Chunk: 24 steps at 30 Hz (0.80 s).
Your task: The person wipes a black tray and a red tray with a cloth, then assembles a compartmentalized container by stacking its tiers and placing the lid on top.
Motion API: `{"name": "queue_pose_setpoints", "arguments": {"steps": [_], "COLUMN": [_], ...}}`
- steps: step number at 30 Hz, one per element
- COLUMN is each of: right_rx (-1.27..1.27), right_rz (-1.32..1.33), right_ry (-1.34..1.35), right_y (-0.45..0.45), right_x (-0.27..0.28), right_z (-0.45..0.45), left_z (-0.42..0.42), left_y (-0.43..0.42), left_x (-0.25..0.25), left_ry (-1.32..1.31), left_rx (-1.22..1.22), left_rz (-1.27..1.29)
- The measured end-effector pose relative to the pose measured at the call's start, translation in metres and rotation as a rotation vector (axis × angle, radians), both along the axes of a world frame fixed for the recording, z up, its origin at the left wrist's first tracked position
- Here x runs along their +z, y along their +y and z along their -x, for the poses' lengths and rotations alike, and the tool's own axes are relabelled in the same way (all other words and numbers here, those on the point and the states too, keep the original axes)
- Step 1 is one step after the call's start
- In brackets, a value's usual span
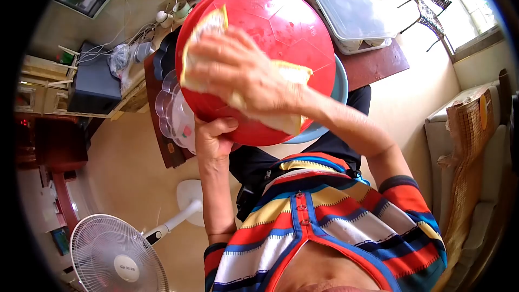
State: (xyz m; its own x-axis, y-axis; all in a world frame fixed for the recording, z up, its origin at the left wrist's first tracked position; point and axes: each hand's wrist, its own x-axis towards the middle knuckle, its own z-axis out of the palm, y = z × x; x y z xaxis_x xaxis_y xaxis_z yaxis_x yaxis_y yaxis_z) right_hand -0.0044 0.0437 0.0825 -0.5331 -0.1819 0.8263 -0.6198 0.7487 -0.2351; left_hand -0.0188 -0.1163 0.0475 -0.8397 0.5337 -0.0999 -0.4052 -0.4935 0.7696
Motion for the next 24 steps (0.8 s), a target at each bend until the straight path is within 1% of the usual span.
{"name": "queue_pose_setpoints", "arguments": {"steps": [2,4,6,8,10,11,12,14,15,16,17,18,20,21,22,24], "right_rx": [-0.183,-0.332,-0.449,-0.514,-0.62,-0.628,-0.677,-0.786,-0.803,-0.817,-0.766,-0.737,-0.645,-0.643,-0.64,-0.777], "right_rz": [-0.116,0.129,0.254,0.414,0.522,0.591,0.571,0.577,0.534,0.489,0.437,0.456,0.192,0.219,0.218,0.135], "right_ry": [0.018,0.053,-0.004,-0.104,-0.184,-0.277,-0.264,-0.387,-0.37,-0.352,-0.342,-0.429,-0.459,-0.561,-0.565,-0.762], "right_y": [0.02,0.045,0.078,0.093,0.112,0.124,0.132,0.143,0.156,0.165,0.172,0.174,0.202,0.204,0.206,0.207], "right_x": [0.008,0.005,-0.003,-0.006,-0.019,-0.028,-0.033,-0.031,-0.037,-0.038,-0.038,-0.032,-0.052,-0.055,-0.058,-0.063], "right_z": [0.014,0.031,0.038,0.02,0.006,-0.001,-0.011,-0.034,-0.042,-0.051,-0.066,-0.078,-0.096,-0.104,-0.11,-0.117], "left_z": [-0.007,-0.011,-0.015,-0.015,-0.015,-0.013,-0.011,-0.006,-0.006,-0.006,-0.004,-0.005,-0.008,-0.005,-0.006,-0.011], "left_y": [0.002,-0.003,-0.007,-0.01,-0.009,-0.011,-0.013,-0.018,-0.02,-0.021,-0.019,-0.016,-0.007,-0.005,0.0,0.014], "left_x": [0.014,0.019,0.027,0.029,0.034,0.035,0.034,0.03,0.034,0.036,0.035,0.04,0.053,0.054,0.055,0.057], "left_ry": [0.017,0.006,0.0,0.068,0.062,0.091,0.119,0.114,0.128,0.145,0.275,0.27,0.475,0.589,0.585,0.875], "left_rx": [0.038,0.011,0.025,0.003,0.016,0.022,0.023,0.016,0.057,0.1,0.135,0.133,0.15,0.144,0.147,0.061], "left_rz": [0.006,0.041,0.09,0.132,0.118,0.125,0.134,0.142,0.161,0.18,0.121,0.124,0.21,0.315,0.317,0.574]}}
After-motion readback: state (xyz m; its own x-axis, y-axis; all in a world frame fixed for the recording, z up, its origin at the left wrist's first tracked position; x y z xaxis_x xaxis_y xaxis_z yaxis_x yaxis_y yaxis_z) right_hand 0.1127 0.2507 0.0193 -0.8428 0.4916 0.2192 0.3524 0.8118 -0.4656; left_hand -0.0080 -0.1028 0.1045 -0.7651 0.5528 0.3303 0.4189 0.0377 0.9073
